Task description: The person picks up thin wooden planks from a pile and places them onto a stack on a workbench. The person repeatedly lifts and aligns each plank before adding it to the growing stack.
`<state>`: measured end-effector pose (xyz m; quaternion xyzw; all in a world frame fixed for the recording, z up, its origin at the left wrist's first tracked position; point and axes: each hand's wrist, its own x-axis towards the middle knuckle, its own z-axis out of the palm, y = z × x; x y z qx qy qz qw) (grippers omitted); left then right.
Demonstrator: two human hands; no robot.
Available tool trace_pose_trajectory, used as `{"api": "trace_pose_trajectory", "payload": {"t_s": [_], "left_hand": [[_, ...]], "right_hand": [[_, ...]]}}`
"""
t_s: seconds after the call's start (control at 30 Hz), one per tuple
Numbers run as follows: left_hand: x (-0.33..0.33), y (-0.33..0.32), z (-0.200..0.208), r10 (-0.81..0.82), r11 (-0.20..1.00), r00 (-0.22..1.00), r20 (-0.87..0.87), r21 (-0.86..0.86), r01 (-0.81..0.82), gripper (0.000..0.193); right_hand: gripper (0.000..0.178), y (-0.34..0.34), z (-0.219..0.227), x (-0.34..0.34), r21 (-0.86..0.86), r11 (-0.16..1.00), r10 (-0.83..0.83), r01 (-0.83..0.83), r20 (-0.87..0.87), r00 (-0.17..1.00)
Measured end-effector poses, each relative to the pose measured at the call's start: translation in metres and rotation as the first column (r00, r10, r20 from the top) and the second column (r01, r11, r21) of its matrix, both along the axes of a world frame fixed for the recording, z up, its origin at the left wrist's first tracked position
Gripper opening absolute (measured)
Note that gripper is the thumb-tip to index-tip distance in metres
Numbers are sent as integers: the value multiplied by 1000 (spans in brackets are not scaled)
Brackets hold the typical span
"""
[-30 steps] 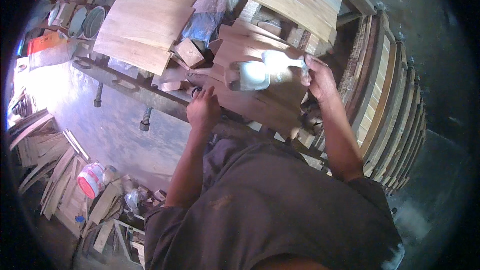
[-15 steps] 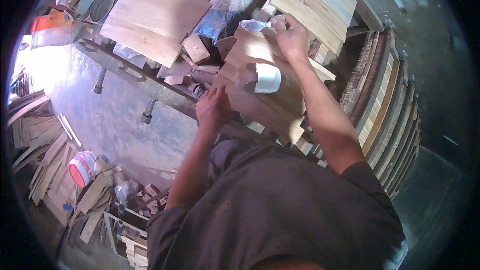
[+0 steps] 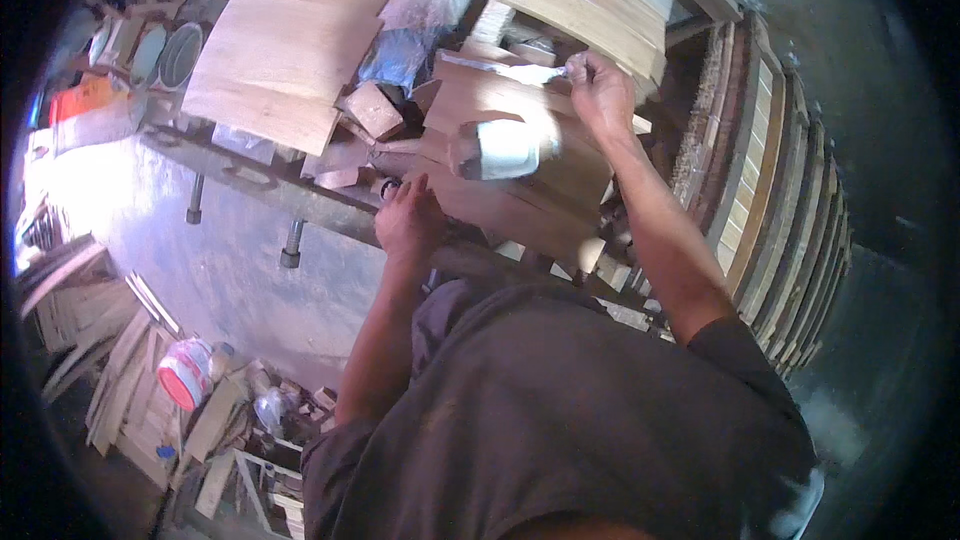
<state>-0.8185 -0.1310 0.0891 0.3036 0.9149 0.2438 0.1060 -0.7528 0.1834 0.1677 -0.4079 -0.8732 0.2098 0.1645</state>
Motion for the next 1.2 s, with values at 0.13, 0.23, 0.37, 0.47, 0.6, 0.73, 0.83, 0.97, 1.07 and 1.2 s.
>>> {"api": "trace_pose_trajectory", "payload": {"t_s": [0.13, 0.23, 0.37, 0.47, 0.6, 0.73, 0.83, 0.97, 1.07, 1.2], "left_hand": [[-2, 2, 1, -13, 998, 1000, 16, -54, 14, 30], [-2, 5, 6, -18, 991, 1000, 12, -135, 19, 32], [1, 19, 26, 4, 964, 996, 90, -264, 20, 34], [0, 18, 27, 15, 954, 992, 125, -300, 23, 36], [0, 15, 20, -7, 960, 995, 104, -278, 36, 36], [0, 13, 12, 0, 967, 997, 72, -255, 19, 36], [-1, 18, 18, 17, 954, 993, 115, -300, 18, 37], [-2, 16, 9, 10, 957, 994, 106, -291, 21, 36], [-3, 11, 8, 6, 952, 994, 111, -306, 28, 36], [-4, 14, 9, 13, 943, 989, 149, -331, 37, 36]], "right_hand": [[15, 12, 6, 33, 47, 998, -31, 29, 43, 999], [15, 15, 14, 59, 120, 990, -91, 78, 114, 989], [14, 32, 11, 92, 206, 976, -101, 73, 124, 987], [12, 35, 21, 106, 185, 976, -147, 111, 191, 971], [13, 47, 19, 134, 247, 965, -133, 89, 164, 977], [13, 59, 16, 157, 291, 951, -164, 103, 192, 967], [12, 63, 22, 169, 301, 944, -207, 135, 222, 953], [10, 73, 26, 183, 363, 921, -252, 142, 276, 928], [9, 71, 32, 177, 414, 898, -263, 148, 236, 936], [8, 49, 31, 141, 406, 913, -149, 33, 258, 954]]}}
